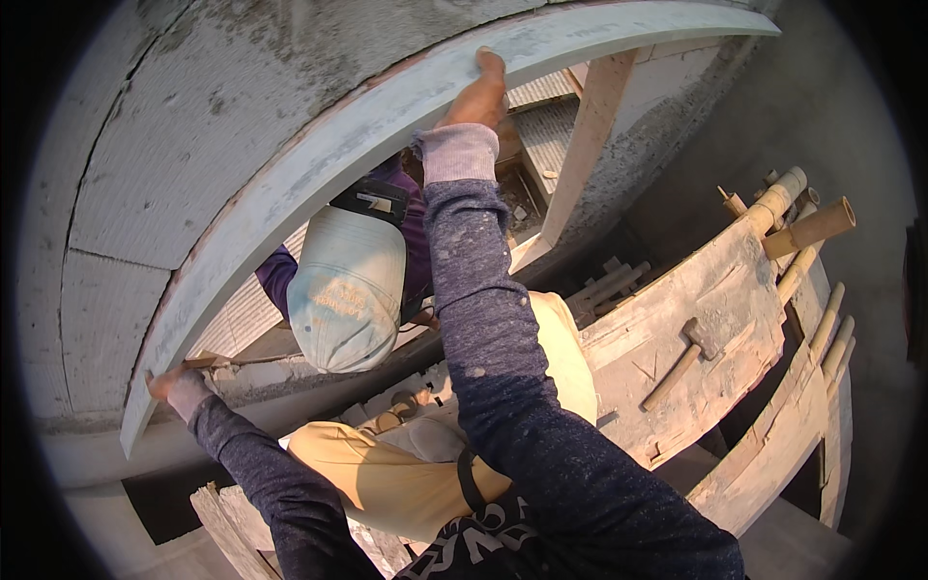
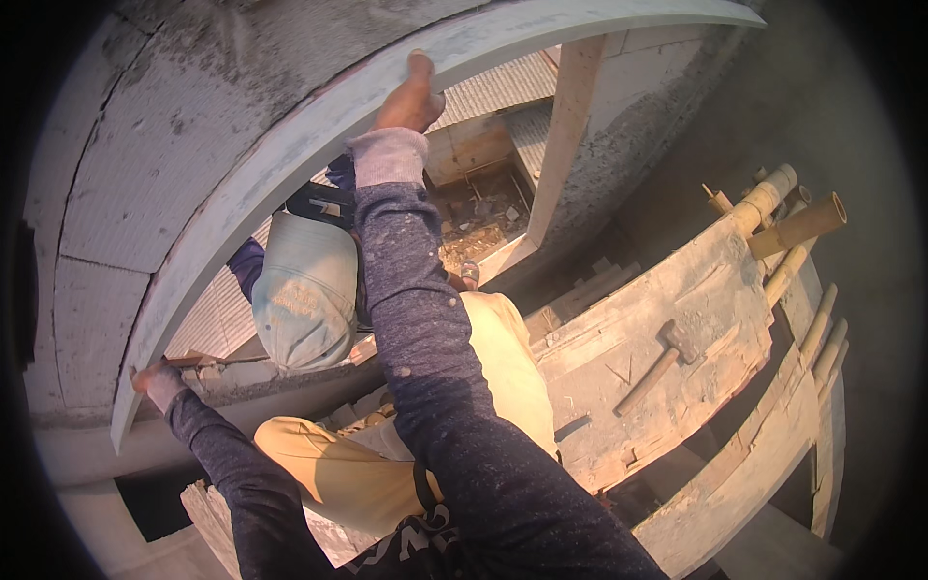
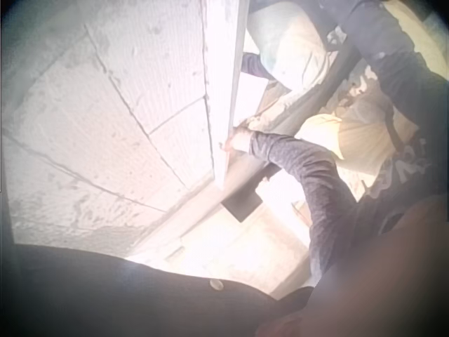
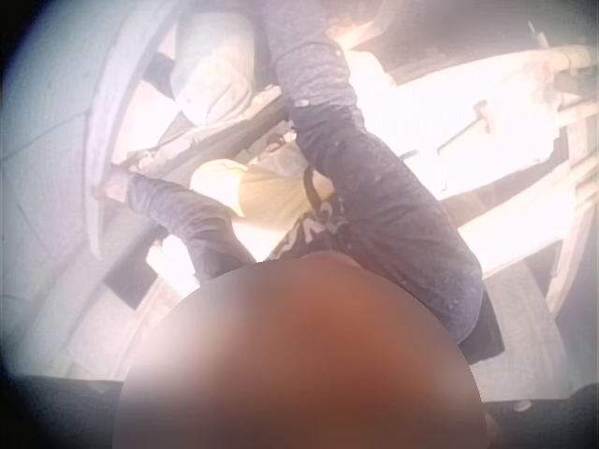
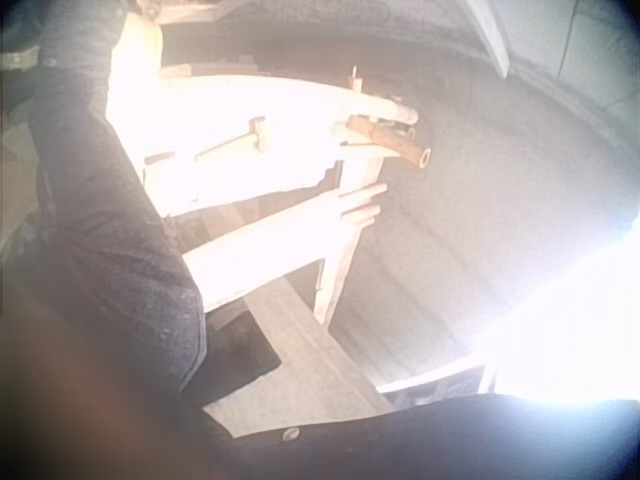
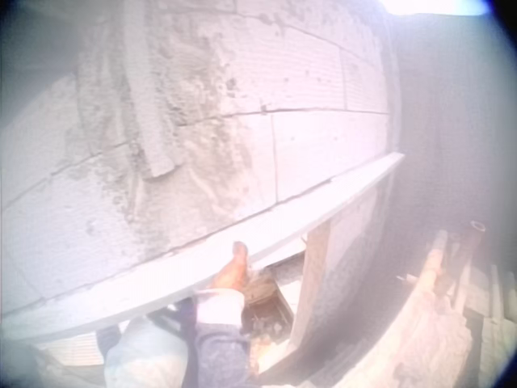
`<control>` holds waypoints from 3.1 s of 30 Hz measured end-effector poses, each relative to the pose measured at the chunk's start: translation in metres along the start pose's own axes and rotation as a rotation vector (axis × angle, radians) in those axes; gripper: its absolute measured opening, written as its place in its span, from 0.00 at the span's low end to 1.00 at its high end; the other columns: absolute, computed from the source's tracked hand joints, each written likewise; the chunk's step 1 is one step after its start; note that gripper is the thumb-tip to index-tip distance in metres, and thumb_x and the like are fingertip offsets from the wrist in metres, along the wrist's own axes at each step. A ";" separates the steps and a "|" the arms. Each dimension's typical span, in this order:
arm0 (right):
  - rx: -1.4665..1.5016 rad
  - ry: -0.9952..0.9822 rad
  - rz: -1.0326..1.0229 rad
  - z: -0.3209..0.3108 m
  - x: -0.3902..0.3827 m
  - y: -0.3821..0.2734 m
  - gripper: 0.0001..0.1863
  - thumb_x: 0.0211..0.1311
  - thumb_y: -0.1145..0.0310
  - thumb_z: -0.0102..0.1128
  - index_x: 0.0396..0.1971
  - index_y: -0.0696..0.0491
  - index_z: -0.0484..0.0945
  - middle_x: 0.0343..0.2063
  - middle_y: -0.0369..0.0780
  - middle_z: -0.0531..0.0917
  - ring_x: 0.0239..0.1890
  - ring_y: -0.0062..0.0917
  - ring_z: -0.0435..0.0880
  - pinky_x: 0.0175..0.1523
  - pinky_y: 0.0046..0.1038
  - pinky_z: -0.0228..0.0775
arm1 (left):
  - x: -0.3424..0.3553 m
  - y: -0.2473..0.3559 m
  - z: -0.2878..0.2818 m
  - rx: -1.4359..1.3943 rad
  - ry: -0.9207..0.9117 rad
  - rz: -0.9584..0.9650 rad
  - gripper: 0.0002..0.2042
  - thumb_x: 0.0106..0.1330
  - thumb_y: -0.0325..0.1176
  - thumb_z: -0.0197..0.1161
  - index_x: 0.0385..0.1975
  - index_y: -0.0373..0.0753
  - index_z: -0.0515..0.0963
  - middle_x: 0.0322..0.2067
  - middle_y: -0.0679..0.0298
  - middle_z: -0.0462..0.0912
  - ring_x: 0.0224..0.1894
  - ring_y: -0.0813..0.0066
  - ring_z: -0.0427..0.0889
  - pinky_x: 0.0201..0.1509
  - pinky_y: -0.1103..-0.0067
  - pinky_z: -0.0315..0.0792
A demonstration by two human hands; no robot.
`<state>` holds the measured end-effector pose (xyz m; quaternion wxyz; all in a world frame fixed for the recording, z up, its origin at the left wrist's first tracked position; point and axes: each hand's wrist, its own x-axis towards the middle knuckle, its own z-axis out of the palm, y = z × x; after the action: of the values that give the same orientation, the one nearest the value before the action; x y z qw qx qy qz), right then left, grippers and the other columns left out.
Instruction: The person positions a long curved plasterboard strip against a concrete ceiling arch and secures it with a hammer and nails. A coworker assists by holding the strip and hammering from below.
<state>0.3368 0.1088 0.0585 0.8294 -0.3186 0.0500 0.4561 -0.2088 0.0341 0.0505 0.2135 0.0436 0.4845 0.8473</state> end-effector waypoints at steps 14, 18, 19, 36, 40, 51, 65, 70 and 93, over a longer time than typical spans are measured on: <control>0.025 0.013 -0.029 -0.002 0.018 0.009 0.33 0.54 0.54 0.51 0.52 0.64 0.62 0.43 0.48 0.72 0.42 0.36 0.76 0.47 0.37 0.69 | 0.002 -0.001 -0.001 -0.075 -0.040 -0.016 0.32 0.59 0.46 0.48 0.61 0.34 0.58 0.62 0.52 0.59 0.64 0.52 0.57 0.67 0.58 0.47; 0.026 0.010 -0.022 -0.002 0.018 0.006 0.32 0.53 0.54 0.51 0.52 0.63 0.62 0.43 0.48 0.72 0.43 0.37 0.75 0.48 0.37 0.68 | -0.021 0.000 0.003 -0.026 -0.069 -0.017 0.31 0.60 0.46 0.47 0.62 0.34 0.58 0.62 0.52 0.59 0.64 0.51 0.57 0.67 0.58 0.48; 0.046 -0.002 -0.023 -0.002 0.015 0.006 0.32 0.53 0.54 0.52 0.52 0.63 0.62 0.43 0.48 0.72 0.44 0.37 0.75 0.49 0.37 0.68 | -0.023 0.002 0.003 -0.007 -0.073 -0.019 0.31 0.60 0.46 0.47 0.62 0.34 0.58 0.62 0.52 0.59 0.64 0.51 0.58 0.67 0.57 0.49; 0.076 -0.053 0.009 0.000 0.003 -0.001 0.36 0.52 0.53 0.52 0.56 0.63 0.59 0.48 0.52 0.69 0.48 0.41 0.73 0.53 0.40 0.66 | -0.015 -0.001 0.005 -0.037 -0.013 0.012 0.31 0.60 0.45 0.46 0.60 0.33 0.59 0.62 0.52 0.60 0.62 0.49 0.59 0.65 0.53 0.50; 0.087 -0.044 0.023 0.002 -0.002 0.000 0.37 0.52 0.53 0.53 0.57 0.63 0.58 0.48 0.52 0.69 0.48 0.42 0.73 0.53 0.40 0.65 | -0.005 0.002 -0.002 -0.015 -0.047 -0.014 0.30 0.61 0.45 0.46 0.60 0.33 0.59 0.62 0.52 0.61 0.62 0.49 0.60 0.65 0.53 0.50; 0.066 0.068 -0.008 0.001 -0.002 0.000 0.34 0.53 0.58 0.53 0.54 0.67 0.60 0.46 0.52 0.71 0.46 0.40 0.75 0.50 0.37 0.68 | -0.029 0.002 0.006 -0.012 -0.059 -0.061 0.31 0.62 0.47 0.43 0.62 0.34 0.57 0.62 0.52 0.59 0.63 0.51 0.58 0.66 0.56 0.49; 0.093 0.071 -0.009 -0.007 -0.002 0.009 0.34 0.51 0.56 0.56 0.51 0.66 0.62 0.43 0.50 0.72 0.43 0.39 0.76 0.48 0.38 0.70 | -0.071 0.005 0.016 -0.058 -0.028 -0.052 0.30 0.62 0.45 0.47 0.60 0.30 0.57 0.61 0.50 0.59 0.63 0.51 0.58 0.65 0.59 0.51; 0.114 0.036 -0.012 -0.008 0.001 0.009 0.34 0.51 0.56 0.56 0.51 0.66 0.62 0.44 0.50 0.72 0.43 0.39 0.76 0.48 0.38 0.70 | -0.056 0.003 0.011 -0.075 -0.077 -0.075 0.30 0.62 0.45 0.46 0.60 0.30 0.57 0.61 0.49 0.59 0.63 0.51 0.57 0.66 0.58 0.50; 0.069 -0.040 0.039 -0.001 -0.021 -0.003 0.33 0.53 0.55 0.53 0.53 0.63 0.61 0.46 0.50 0.71 0.46 0.40 0.75 0.51 0.39 0.67 | -0.041 0.006 0.004 -0.068 -0.095 -0.044 0.29 0.64 0.44 0.44 0.62 0.32 0.56 0.62 0.51 0.59 0.63 0.52 0.58 0.66 0.60 0.51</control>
<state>0.3277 0.0919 0.0668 0.8318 -0.2797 0.0552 0.4763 -0.1719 0.0184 0.0631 0.2560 0.0658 0.4457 0.8553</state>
